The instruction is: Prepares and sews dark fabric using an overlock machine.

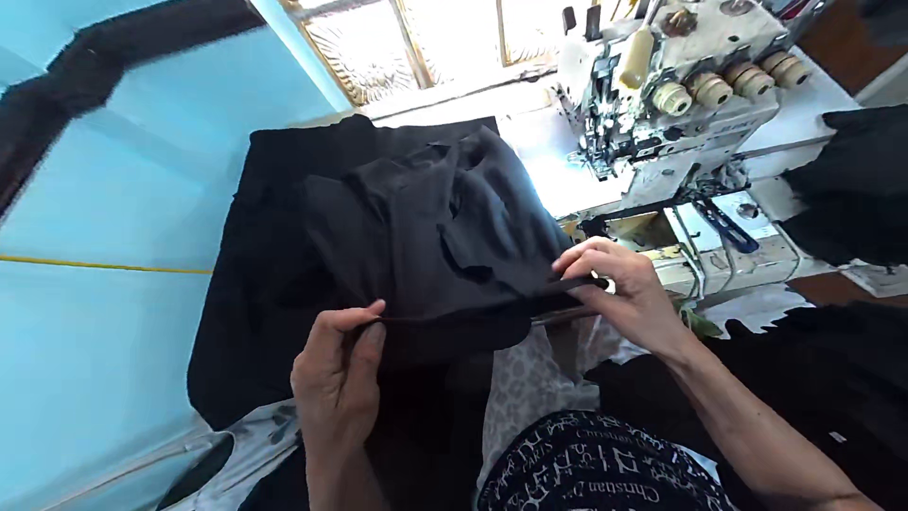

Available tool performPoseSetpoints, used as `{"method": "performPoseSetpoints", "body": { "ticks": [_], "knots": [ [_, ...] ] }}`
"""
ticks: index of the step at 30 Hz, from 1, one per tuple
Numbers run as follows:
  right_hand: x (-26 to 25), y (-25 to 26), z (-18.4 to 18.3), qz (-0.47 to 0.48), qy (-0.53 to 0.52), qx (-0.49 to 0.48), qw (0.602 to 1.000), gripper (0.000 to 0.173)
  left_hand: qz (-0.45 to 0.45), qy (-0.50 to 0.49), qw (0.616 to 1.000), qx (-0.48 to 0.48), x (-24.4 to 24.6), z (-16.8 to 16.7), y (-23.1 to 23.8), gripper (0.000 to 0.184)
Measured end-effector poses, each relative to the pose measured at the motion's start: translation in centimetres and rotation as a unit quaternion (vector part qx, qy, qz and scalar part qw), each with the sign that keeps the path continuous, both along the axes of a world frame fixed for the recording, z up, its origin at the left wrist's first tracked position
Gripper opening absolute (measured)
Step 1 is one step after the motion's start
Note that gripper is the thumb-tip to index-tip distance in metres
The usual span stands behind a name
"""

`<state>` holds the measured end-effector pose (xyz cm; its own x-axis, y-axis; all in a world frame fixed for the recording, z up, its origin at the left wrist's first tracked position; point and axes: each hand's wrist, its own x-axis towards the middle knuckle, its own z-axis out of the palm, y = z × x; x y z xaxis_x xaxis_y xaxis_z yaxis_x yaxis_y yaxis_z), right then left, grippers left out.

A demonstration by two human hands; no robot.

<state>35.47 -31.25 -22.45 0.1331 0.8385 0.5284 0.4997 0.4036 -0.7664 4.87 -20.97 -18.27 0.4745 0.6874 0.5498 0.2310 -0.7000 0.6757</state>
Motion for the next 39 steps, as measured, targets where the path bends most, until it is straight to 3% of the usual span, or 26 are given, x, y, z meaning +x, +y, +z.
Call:
{"method": "performPoseSetpoints", "body": {
  "ticks": [3, 6, 10, 12, 15, 18, 21, 24, 26, 29, 31, 34, 39],
  "knots": [
    [-0.3, -0.1, 0.4, 0.005, 0.065, -0.056, 0.996, 0.018, 0.079, 0.021, 0.996, 0.030, 1.2, -0.9, -0.7, 0.017],
    [-2.3, 0.8, -0.8, -0.105, -0.105, -0.072, 0.986, 0.013, 0.203, 0.130, 0.967, 0.080, 2.4, -3.0, -0.5, 0.022],
    [-4.1, 2.9, -5.1, -0.208, -0.307, -0.091, 0.924, 0.018, 0.283, 0.246, 0.923, 0.087, 3.6, -8.1, 0.4, 0.018],
    [-4.4, 3.3, -6.2, -0.231, -0.349, -0.078, 0.905, 0.026, 0.302, 0.244, 0.912, 0.132, 3.9, -10.1, 0.6, 0.019],
    [-4.4, 3.3, -5.6, -0.211, -0.349, -0.112, 0.906, 0.032, 0.300, 0.229, 0.916, 0.138, 3.9, -10.4, 0.4, 0.022],
    [-3.4, 2.7, -4.8, -0.136, -0.277, -0.127, 0.943, 0.040, 0.268, 0.232, 0.926, 0.130, 3.7, -9.9, 0.7, 0.025],
    [-1.6, -0.2, -3.1, -0.081, -0.217, -0.104, 0.967, 0.062, 0.223, 0.239, 0.939, 0.105, 3.1, -7.8, 0.0, 0.031],
    [0.7, -4.7, -2.4, -0.117, -0.234, -0.055, 0.964, 0.043, 0.202, 0.207, 0.949, 0.123, 3.1, -5.9, -1.3, 0.032],
    [2.4, -7.8, -3.5, -0.160, -0.236, -0.085, 0.955, 0.028, 0.175, 0.180, 0.960, 0.125, 4.1, -5.4, -2.0, 0.030],
    [3.9, -11.3, -6.5, -0.187, -0.227, -0.242, 0.925, 0.015, 0.088, 0.182, 0.974, 0.098, 6.6, -5.4, -3.3, 0.025],
    [3.8, -12.4, -8.6, -0.152, -0.225, -0.378, 0.885, 0.009, 0.022, 0.174, 0.979, 0.103, 8.1, -5.7, -4.2, 0.023],
    [2.6, -12.8, -10.9, -0.077, -0.206, -0.537, 0.815, 0.024, -0.083, 0.149, 0.980, 0.105, 9.6, -5.4, -5.8, 0.020],
    [1.7, -11.0, -12.4, -0.067, -0.181, -0.580, 0.792, 0.043, -0.165, 0.169, 0.970, 0.064, 11.0, -7.1, -7.7, 0.020]
  ]
}}
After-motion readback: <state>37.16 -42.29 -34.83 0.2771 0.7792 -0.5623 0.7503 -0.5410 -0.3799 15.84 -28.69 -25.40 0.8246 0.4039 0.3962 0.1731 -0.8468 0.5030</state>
